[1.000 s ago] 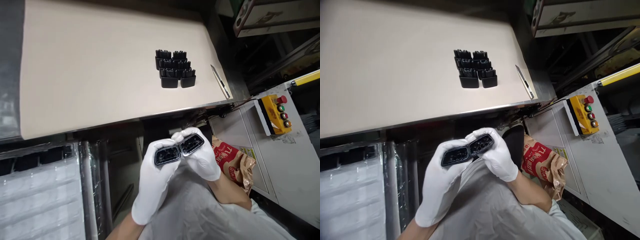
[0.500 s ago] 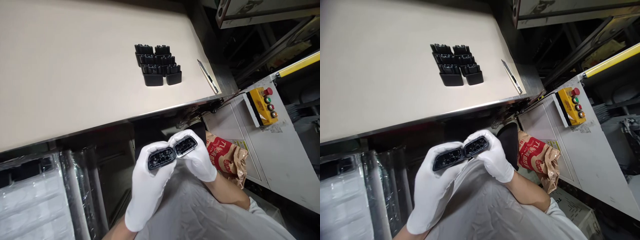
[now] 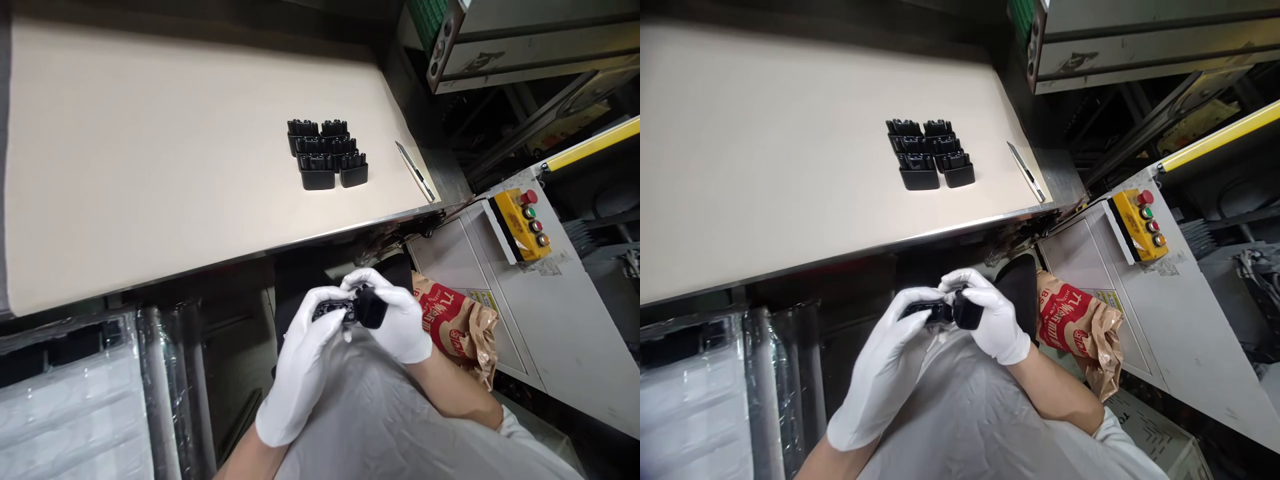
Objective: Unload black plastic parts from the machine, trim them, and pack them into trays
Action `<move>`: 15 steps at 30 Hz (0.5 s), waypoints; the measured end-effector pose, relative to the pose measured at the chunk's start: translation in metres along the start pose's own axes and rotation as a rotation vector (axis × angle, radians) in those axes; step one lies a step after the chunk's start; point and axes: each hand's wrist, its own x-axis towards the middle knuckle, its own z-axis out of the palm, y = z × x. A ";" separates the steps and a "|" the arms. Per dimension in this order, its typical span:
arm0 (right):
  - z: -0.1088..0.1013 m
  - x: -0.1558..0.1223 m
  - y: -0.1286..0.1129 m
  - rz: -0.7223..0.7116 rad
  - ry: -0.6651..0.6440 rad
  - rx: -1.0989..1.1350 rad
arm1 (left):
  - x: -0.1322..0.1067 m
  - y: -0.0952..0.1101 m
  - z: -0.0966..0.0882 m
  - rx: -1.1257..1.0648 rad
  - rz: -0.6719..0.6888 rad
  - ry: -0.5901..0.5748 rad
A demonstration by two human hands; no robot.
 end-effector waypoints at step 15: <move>0.044 0.005 -0.025 -0.645 -0.017 -0.595 | 0.019 0.015 0.009 0.080 0.374 0.289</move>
